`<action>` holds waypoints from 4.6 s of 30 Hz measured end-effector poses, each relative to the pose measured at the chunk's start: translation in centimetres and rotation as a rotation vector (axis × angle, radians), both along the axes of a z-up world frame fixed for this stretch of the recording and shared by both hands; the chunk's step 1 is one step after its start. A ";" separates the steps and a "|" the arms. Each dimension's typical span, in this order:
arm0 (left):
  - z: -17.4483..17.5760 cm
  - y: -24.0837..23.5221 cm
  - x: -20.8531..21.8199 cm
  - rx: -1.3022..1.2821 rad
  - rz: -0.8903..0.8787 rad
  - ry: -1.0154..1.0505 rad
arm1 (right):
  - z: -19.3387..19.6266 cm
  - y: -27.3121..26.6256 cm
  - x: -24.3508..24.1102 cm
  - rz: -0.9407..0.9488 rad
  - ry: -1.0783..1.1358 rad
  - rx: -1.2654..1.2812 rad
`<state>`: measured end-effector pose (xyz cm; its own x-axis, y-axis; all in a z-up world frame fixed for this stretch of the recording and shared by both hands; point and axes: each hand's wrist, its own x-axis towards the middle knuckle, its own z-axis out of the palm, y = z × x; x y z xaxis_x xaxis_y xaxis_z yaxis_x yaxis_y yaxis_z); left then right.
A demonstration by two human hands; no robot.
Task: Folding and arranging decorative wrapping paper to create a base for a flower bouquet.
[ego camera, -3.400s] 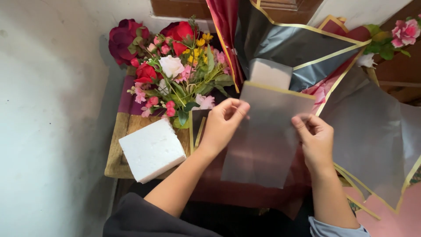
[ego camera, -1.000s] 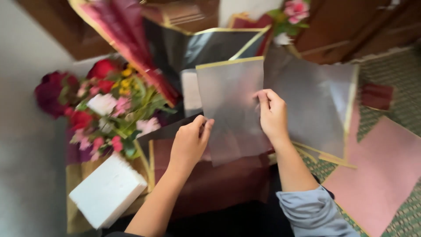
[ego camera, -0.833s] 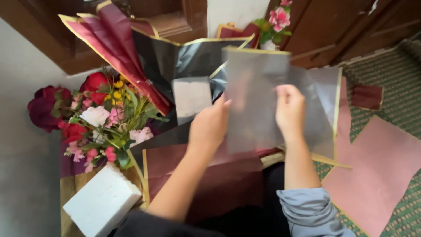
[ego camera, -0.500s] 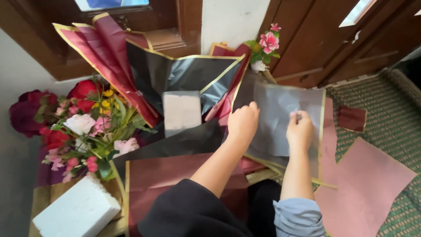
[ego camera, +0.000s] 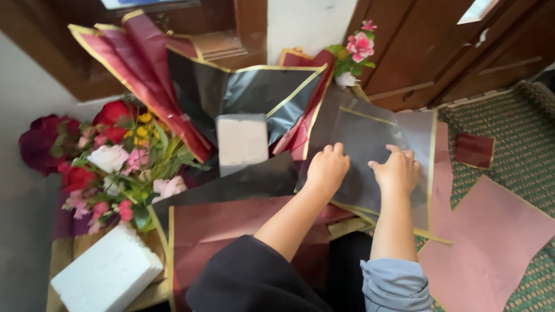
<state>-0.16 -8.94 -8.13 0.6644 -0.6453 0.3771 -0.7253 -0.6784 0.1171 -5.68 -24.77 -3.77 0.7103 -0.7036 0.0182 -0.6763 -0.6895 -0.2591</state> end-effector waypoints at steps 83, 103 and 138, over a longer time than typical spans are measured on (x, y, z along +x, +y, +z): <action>9.3 36.0 -5.7 -0.194 0.561 -0.106 | 3.3 17.9 -1.9 0.746 -0.723 -0.085; 9.4 32.1 -7.3 -0.324 0.184 -0.434 | 8.0 25.5 -4.9 1.119 -0.812 -0.134; 10.4 34.5 -6.1 -1.078 0.528 0.192 | 4.0 15.9 -1.8 0.637 -0.907 -0.126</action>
<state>-6.27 25.58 2.25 0.8544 0.3057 0.4201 -0.2983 -0.3735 0.8784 -7.51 -8.85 0.26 0.6280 -0.1723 0.7589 0.2146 -0.8990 -0.3817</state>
